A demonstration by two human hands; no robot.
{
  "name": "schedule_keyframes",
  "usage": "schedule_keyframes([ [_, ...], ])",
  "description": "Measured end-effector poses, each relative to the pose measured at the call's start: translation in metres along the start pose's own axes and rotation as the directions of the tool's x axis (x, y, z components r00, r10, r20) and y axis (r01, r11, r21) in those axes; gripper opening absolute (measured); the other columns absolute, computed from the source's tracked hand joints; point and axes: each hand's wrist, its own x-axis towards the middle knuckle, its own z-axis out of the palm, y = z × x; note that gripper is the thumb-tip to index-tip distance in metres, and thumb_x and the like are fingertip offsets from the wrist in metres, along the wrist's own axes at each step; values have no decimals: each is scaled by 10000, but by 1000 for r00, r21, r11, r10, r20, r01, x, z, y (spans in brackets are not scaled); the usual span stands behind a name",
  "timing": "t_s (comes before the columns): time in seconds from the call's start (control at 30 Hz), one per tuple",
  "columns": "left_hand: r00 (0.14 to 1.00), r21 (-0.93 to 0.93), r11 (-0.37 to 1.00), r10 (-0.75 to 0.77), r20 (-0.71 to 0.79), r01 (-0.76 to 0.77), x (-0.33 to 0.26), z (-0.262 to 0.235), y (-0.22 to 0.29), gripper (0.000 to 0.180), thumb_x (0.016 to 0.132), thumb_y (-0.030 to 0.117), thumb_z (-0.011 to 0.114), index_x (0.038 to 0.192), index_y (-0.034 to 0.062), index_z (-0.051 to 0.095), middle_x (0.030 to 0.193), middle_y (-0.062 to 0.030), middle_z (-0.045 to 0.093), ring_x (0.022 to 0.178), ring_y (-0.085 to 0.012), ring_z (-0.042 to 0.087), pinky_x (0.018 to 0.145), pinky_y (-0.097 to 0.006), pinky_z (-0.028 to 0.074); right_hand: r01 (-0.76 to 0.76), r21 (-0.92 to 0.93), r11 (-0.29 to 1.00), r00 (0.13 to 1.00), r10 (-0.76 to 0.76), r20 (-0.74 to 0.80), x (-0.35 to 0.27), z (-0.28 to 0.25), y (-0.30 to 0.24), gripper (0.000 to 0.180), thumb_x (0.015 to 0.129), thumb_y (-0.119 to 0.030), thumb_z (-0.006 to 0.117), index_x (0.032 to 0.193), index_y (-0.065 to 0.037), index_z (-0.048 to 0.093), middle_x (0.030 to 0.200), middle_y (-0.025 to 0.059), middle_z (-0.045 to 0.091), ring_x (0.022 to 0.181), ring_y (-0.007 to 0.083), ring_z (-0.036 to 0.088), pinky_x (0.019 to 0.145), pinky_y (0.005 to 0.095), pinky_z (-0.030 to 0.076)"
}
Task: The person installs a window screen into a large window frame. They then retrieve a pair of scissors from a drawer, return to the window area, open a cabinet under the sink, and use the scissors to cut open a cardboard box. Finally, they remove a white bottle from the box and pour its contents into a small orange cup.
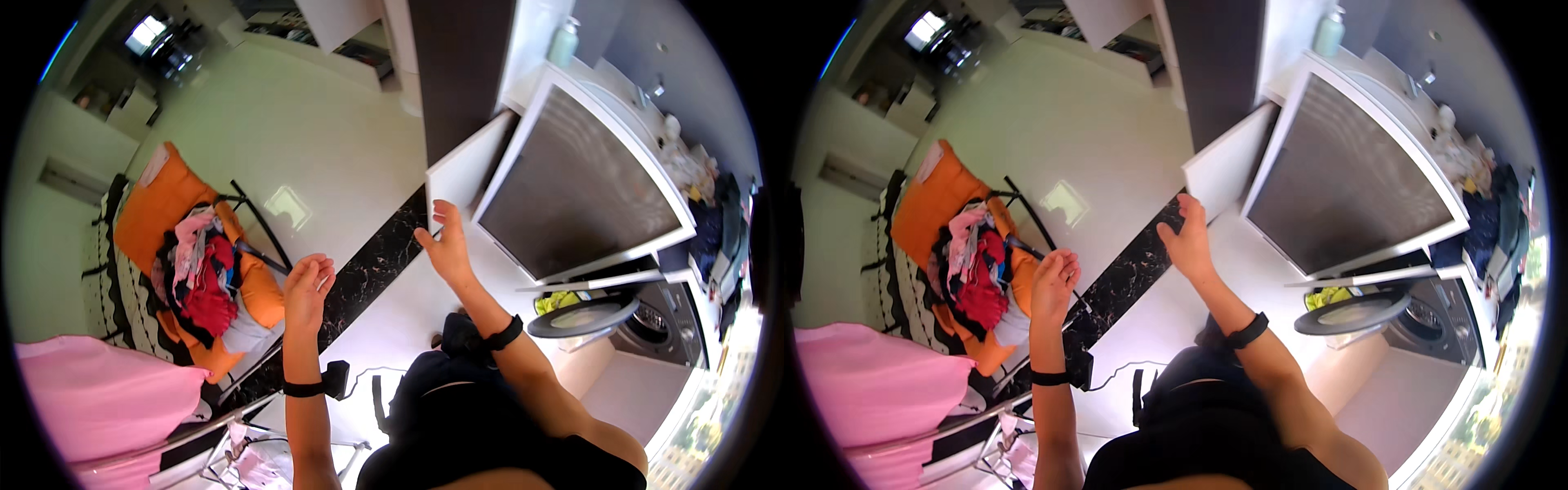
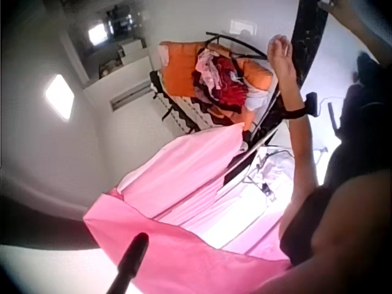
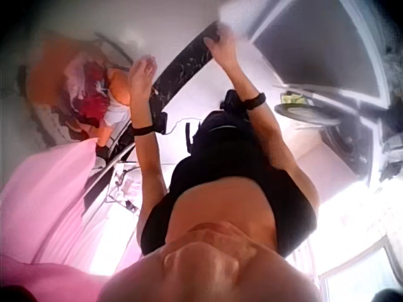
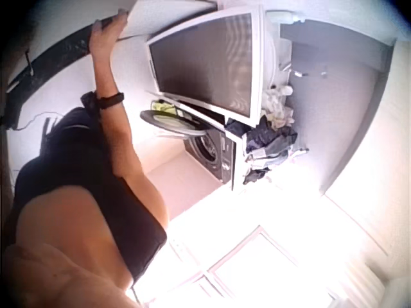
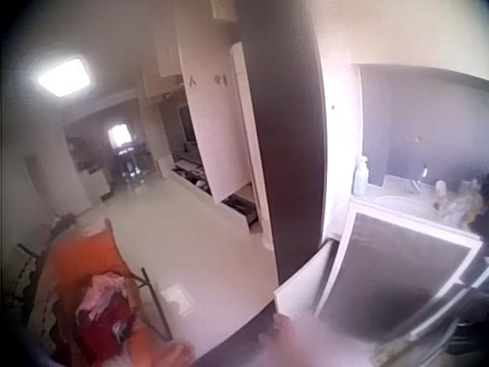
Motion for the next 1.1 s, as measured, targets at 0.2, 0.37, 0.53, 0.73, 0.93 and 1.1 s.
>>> schedule_keyframes([
  [0.2,982,-82,992,78,-172,-93,53,-48,51,191,930,195,553,1060,59,583,987,-53,634,880,-140,603,823,-301,492,-47,131,990,955,6,297,36,156,-8,592,744,-93,676,1258,-12,393,1205,179,455,1074,298,499,909,386,417],
  [0.37,957,-97,980,146,-252,-175,141,-98,109,150,929,166,546,1027,61,590,967,-53,629,863,-131,591,811,-288,480,-38,168,985,923,-30,384,121,257,-12,594,739,-93,688,1256,-29,403,1210,148,451,1048,258,506,886,363,434],
  [0.53,934,-135,967,162,-320,-214,251,-152,188,160,931,166,545,1046,61,579,959,-48,629,853,-141,604,778,-294,498,-71,106,992,912,21,410,250,336,-30,521,759,-103,665,1225,-69,434,1191,123,473,1055,237,514,847,362,451],
  [0.73,904,-236,914,234,-359,-330,350,-222,249,162,920,155,566,1036,45,588,941,-59,643,788,-145,614,721,-278,497,-70,95,993,904,23,427,383,434,-48,438,763,-106,656,1162,-49,485,1166,118,484,1032,227,521,830,353,465],
  [0.93,837,-204,917,200,-510,-343,459,-299,290,141,925,147,547,1022,58,598,889,-26,635,818,-141,604,732,-292,494,12,21,1000,838,-21,546,507,559,-49,370,768,-108,648,1110,-39,526,1145,107,507,1034,223,528,817,332,486],
  [1.1,818,-257,889,192,-542,-379,596,-367,365,116,930,122,529,993,54,597,875,-60,650,776,-146,625,709,-278,516,79,-20,997,840,-56,540,643,680,-65,324,768,-143,661,1063,-62,557,1125,123,507,991,240,551,800,343,490],
])
